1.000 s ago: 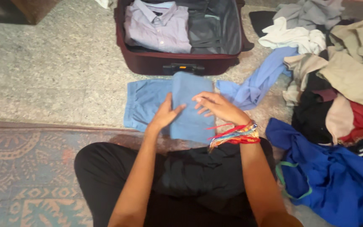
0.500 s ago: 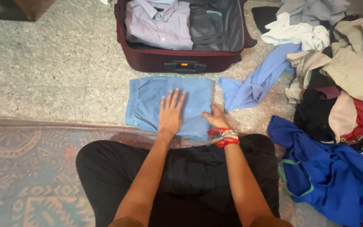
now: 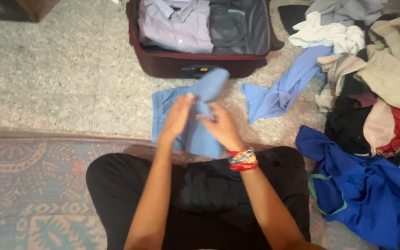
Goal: The person buttons a shirt, folds it, and places it into a suitcase, then repeats the process with a pair of pants and another garment.
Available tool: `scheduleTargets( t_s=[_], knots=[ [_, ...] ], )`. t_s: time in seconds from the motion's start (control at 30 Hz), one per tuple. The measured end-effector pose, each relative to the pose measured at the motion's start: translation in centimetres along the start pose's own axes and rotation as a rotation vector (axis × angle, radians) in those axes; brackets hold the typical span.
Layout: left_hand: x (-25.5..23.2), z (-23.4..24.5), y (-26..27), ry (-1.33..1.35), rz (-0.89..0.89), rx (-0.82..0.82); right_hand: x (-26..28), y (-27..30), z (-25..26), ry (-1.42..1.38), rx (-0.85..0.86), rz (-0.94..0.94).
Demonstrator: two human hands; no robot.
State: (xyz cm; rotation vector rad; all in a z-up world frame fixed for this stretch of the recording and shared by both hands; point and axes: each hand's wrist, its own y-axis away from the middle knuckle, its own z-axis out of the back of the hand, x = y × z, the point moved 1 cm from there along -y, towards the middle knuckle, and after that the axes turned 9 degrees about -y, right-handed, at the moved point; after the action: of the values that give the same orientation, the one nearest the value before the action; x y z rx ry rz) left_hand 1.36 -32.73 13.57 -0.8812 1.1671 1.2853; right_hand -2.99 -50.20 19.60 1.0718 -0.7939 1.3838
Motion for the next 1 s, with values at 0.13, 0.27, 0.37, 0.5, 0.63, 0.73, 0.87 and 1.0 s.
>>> scheduleTargets(
  t_s=[0.13,0.27,0.37,0.5,0.63,0.73,0.87,1.0],
  knots=[
    [2.1,7.5,-1.8,-0.256,0.027,-0.125,5.0,1.5,-6.5,0.006,0.344,0.293],
    [7.9,10.3,-1.0,-0.391,0.17,-0.226,1.7,2.2,-9.1,0.307,0.271,0.415],
    [10.6,9.5,-0.9,-0.538,0.114,-0.422,-2.2,2.1,-10.2,0.487,0.26,0.484],
    [8.0,7.4,-1.7,-0.905,-0.176,-0.537,-3.8,2.5,-10.1,0.54,0.369,0.381],
    [6.7,4.9,-2.6,-0.967,-0.425,-0.107,-4.2,2.8,-10.8,0.537,0.351,0.217],
    [7.8,4.0,-3.9,-1.096,-0.45,-0.078,-5.5,2.9,-11.9,0.548,0.392,0.305],
    [9.3,3.9,-6.5,-1.193,-0.387,-0.108,-7.1,3.8,-11.1,0.58,0.485,0.514],
    [9.4,3.7,-8.1,-1.235,-0.274,0.007,-5.7,4.4,-9.5,0.705,0.572,0.602]
  ],
)
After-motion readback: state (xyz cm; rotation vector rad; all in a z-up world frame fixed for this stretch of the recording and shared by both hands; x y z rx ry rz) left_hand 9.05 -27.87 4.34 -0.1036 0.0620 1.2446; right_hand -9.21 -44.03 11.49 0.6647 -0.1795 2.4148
